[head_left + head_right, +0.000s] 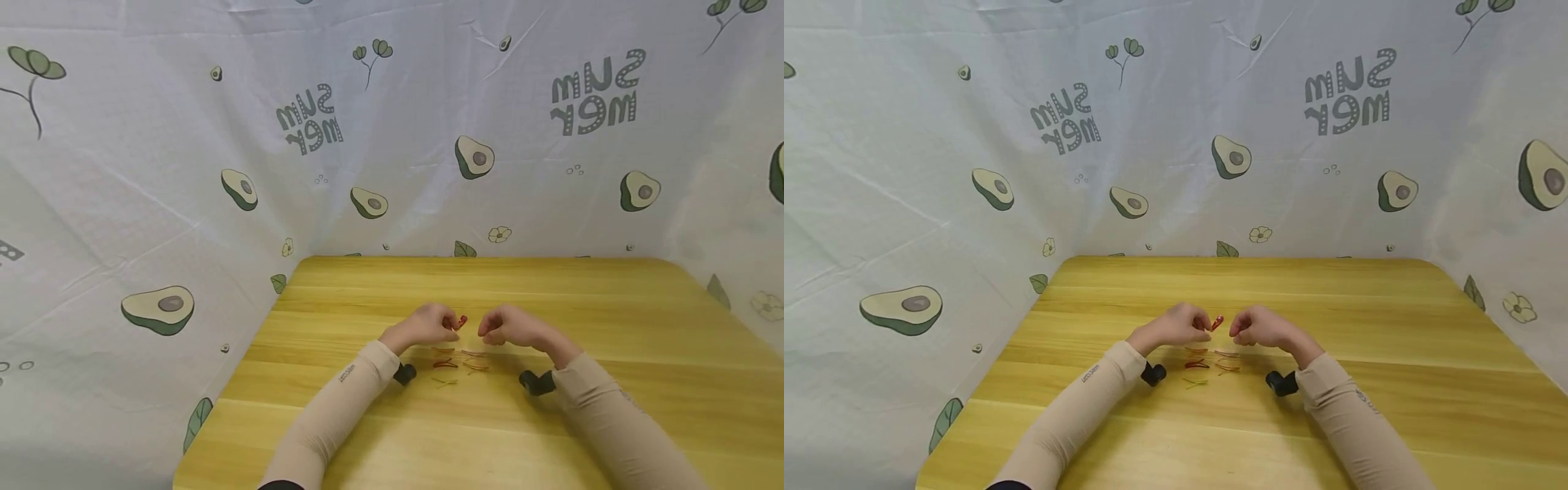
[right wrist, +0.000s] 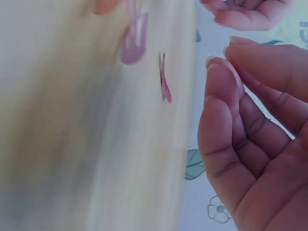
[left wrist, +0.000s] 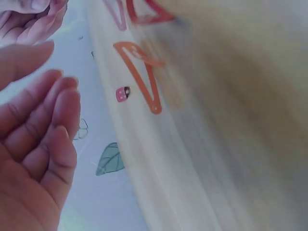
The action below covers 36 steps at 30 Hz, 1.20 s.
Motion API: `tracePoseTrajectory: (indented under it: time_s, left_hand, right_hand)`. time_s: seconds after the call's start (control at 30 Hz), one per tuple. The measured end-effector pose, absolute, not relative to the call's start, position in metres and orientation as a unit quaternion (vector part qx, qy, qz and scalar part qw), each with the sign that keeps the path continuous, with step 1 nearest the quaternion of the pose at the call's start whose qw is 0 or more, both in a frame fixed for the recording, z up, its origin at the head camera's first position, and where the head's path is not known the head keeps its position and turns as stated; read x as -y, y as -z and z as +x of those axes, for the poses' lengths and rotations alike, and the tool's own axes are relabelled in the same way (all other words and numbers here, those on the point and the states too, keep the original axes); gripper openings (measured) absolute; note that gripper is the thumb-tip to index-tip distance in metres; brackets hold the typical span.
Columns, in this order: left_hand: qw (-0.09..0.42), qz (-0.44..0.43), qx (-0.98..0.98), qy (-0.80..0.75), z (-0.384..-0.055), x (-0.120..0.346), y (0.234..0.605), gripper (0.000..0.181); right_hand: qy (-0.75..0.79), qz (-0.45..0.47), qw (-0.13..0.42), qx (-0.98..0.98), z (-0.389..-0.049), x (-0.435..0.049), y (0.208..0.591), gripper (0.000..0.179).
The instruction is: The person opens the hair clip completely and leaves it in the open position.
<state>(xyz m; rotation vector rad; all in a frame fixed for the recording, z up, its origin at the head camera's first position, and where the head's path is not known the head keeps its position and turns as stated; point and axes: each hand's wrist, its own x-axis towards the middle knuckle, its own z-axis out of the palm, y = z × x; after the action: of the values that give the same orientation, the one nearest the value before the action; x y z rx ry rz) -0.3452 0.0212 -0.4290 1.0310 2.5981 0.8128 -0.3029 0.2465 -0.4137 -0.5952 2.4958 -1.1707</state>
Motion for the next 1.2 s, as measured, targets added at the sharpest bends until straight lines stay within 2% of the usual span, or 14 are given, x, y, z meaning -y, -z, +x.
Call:
tracePoseTrajectory:
  time_s: [0.2, 0.4, 0.6, 0.83, 1.2]
  left_hand:
    - [0.099, 0.293, -0.905, -0.291, -0.361, -0.026, 0.432, 0.007]
    - [0.125, 0.249, -0.911, -0.304, -0.371, -0.032, 0.433, 0.005]
    - [0.145, 0.230, -0.914, -0.300, -0.376, -0.036, 0.430, 0.015]
    - [0.144, 0.215, -0.926, -0.275, -0.382, -0.041, 0.437, 0.012]
    - [0.150, 0.219, -0.927, -0.266, -0.388, -0.050, 0.441, 0.022]
  right_hand:
    - [0.392, -0.211, 0.168, -0.880, -0.332, -0.243, 0.406, 0.016]
    - [0.368, -0.212, 0.173, -0.889, -0.359, -0.241, 0.408, 0.016]
    - [0.362, -0.204, 0.177, -0.892, -0.380, -0.238, 0.416, 0.015]
    - [0.343, -0.203, 0.182, -0.899, -0.393, -0.235, 0.430, 0.015]
    - [0.340, -0.204, 0.179, -0.900, -0.398, -0.228, 0.437, 0.011]
